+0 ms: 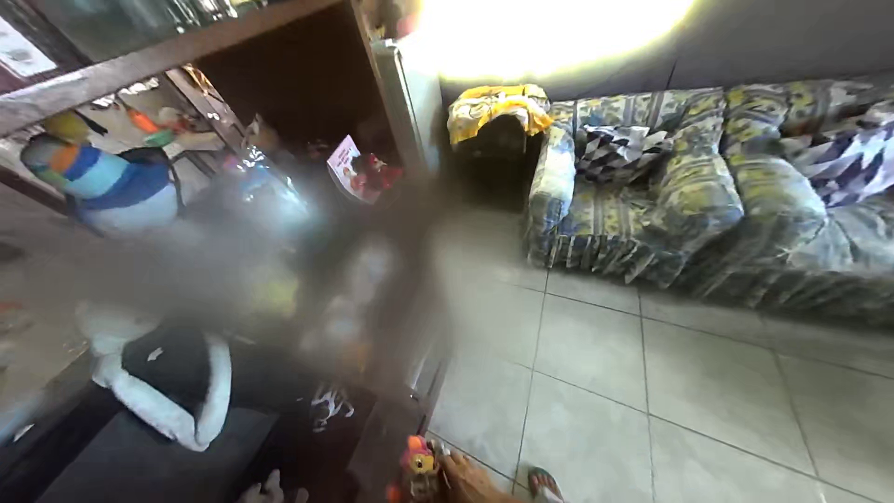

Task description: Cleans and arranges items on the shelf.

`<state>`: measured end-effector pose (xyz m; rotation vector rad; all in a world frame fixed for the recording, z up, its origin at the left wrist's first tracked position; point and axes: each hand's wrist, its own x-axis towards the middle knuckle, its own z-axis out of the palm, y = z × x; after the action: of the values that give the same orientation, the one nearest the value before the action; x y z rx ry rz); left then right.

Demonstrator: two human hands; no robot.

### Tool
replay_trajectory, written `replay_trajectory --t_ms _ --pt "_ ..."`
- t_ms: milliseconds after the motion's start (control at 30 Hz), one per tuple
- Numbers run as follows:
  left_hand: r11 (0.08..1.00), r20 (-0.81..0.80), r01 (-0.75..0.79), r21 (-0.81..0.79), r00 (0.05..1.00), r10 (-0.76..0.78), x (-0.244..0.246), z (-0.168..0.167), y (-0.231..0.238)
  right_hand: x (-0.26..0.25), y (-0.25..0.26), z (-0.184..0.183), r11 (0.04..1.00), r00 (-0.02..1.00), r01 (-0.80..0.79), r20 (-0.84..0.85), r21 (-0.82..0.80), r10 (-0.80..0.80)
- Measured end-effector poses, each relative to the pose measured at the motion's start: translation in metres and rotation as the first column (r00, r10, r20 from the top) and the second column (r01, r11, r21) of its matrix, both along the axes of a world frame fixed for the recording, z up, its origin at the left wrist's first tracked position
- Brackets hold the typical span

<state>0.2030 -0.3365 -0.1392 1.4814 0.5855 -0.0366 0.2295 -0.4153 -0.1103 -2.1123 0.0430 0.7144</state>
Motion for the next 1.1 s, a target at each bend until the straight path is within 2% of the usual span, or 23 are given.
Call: replay_trajectory --t_ms 67,200,267,333,367,400,467,533,567,600,667,733,800,900,967,1033,1100 --pt "0.998 0.024 -0.023 0.054 0.999 0.021 0.004 -0.008 -0.013 0.015 -0.013 0.012 0.999 0.996 0.003 -0.088 -0.042 -0.007" --pt "0.997 -0.133 -0.048 0.067 0.989 0.056 0.032 0.049 -0.051 0.043 -0.050 0.015 0.995 0.990 0.064 -0.122 -0.083 -0.074" --pt "0.999 -0.134 0.025 0.026 0.991 -0.021 0.039 0.056 -0.067 0.054 -0.078 0.009 0.997 0.996 0.074 -0.058 -0.017 -0.075" --pt "0.991 -0.061 0.131 0.017 0.990 -0.129 0.043 0.060 -0.069 0.063 -0.102 0.015 0.983 0.992 0.123 -0.046 0.138 -0.118" --pt "0.986 -0.014 0.166 0.008 0.986 -0.166 0.048 0.066 -0.068 0.067 -0.114 0.025 0.938 0.973 0.223 -0.115 0.264 -0.199" --pt "0.981 0.039 0.196 -0.009 0.980 -0.196 0.055 0.071 -0.067 0.070 -0.124 0.024 0.849 0.928 0.371 -0.185 0.377 -0.323" --pt "0.978 0.088 0.204 -0.038 0.976 -0.200 0.073 0.087 -0.058 0.068 -0.133 0.020 0.593 0.785 0.615 -0.329 0.520 -0.526" --pt "0.988 0.101 0.147 -0.051 0.985 -0.141 0.097 0.094 -0.049 0.067 -0.135 0.035 0.378 0.641 0.697 -0.293 0.609 -0.709" --pt "0.993 0.107 0.111 -0.047 0.989 -0.106 0.103 0.096 -0.044 0.067 -0.130 0.046 0.344 0.581 0.701 -0.221 0.624 -0.783" --pt "0.997 0.110 0.068 -0.041 0.992 -0.063 0.107 0.099 -0.041 0.067 -0.121 0.056 0.372 0.558 0.686 -0.123 0.625 -0.821" --pt "0.998 0.124 -0.024 -0.052 0.992 0.030 0.108 0.103 -0.041 0.059 -0.089 0.067 0.600 0.647 0.565 0.146 0.566 -0.748" --pt "0.997 0.130 -0.050 -0.062 0.990 0.057 0.108 0.100 -0.043 0.043 -0.046 0.067 0.822 0.751 0.417 0.362 0.388 -0.552" --pt "0.995 0.122 -0.034 -0.095 0.991 0.045 0.111 0.104 -0.035 0.026 -0.024 0.064 0.938 0.795 0.267 0.500 0.220 -0.343" --pt "0.996 0.010 0.083 0.025 0.996 -0.083 0.104 0.120 -0.013 -0.002 -0.018 0.064 0.986 0.729 0.088 0.665 0.140 -0.160" --pt "0.979 -0.057 0.169 0.110 0.985 -0.164 0.107 0.130 0.001 -0.016 -0.024 0.068 0.990 0.754 -0.049 0.655 0.132 -0.050" --pt "0.973 -0.024 0.204 0.108 0.979 -0.202 0.114 0.121 0.014 -0.023 -0.037 0.076 0.951 0.884 -0.116 0.466 0.287 -0.033" --pt "0.963 -0.010 0.233 0.136 0.972 -0.234 0.109 0.115 0.023 -0.028 -0.049 0.080 0.892 0.967 0.036 0.210 0.450 -0.145"
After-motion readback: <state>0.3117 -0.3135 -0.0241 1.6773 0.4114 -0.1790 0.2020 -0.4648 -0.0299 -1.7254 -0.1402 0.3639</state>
